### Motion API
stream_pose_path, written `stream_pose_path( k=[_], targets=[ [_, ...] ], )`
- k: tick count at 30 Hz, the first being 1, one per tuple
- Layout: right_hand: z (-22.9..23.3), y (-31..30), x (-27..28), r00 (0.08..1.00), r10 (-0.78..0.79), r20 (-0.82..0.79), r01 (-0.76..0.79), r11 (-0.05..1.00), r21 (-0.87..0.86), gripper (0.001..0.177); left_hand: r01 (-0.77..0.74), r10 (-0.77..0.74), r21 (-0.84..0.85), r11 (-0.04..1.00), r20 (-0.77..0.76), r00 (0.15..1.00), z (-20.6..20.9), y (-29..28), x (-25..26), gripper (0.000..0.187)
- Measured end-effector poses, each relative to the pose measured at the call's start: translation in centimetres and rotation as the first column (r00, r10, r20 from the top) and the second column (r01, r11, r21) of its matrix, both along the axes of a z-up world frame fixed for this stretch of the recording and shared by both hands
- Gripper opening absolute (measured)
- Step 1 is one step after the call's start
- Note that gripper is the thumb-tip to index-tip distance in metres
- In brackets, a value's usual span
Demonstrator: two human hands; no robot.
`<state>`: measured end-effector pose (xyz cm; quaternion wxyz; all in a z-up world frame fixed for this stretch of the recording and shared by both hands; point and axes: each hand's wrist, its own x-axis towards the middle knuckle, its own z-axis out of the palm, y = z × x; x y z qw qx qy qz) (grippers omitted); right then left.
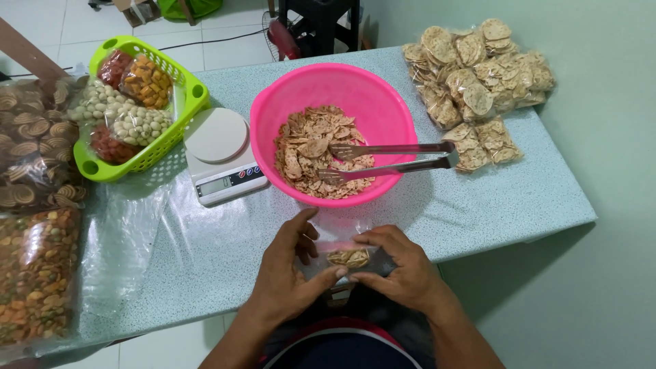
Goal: Packaging chips by filling small plastic bags using tongs, weighing them on a digital scale, and sealing them with a handheld sealer.
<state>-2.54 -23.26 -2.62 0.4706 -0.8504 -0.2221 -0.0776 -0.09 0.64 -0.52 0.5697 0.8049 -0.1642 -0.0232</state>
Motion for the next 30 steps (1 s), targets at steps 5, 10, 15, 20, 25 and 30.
stream_pose_path(
  k=[5,10,15,20,25,30],
  targets=[
    [-0.5,-0.3,0.1,0.999,0.009,0.032,-0.008,1.000,-0.021,0.052,-0.037,-0.015,0.116,0.993,0.416,0.909,-1.0,0.0,-0.1,0.087],
    [-0.8,-0.1,-0.1,1.000,-0.027,-0.012,0.027,0.999,-0.041,0.053,0.046,-0.092,0.163,0.986,0.285,0.954,-1.8,0.1,0.5,0.059],
    [-1.3,0.2,-0.1,0.997,-0.074,-0.024,0.072,0.994,-0.082,0.056,0.138,-0.159,0.133,0.982,0.168,0.973,-2.3,0.2,0.6,0.048],
    [-0.6,0.0,0.2,0.985,-0.050,0.163,0.060,0.996,-0.060,0.048,0.159,-0.184,0.147,0.976,0.173,0.968,-2.8,0.5,0.6,0.053],
    [-2.8,-7.7,-0.6,0.934,-0.218,-0.283,0.285,0.932,0.224,0.043,0.102,-0.172,0.275,0.956,0.243,0.955,-3.9,0.8,0.1,0.055],
    [0.9,-18.2,1.8,0.543,-0.702,-0.461,0.815,0.572,0.090,0.027,-0.181,-0.028,0.376,0.909,0.488,0.872,-5.6,0.1,-0.3,0.038]
  ],
)
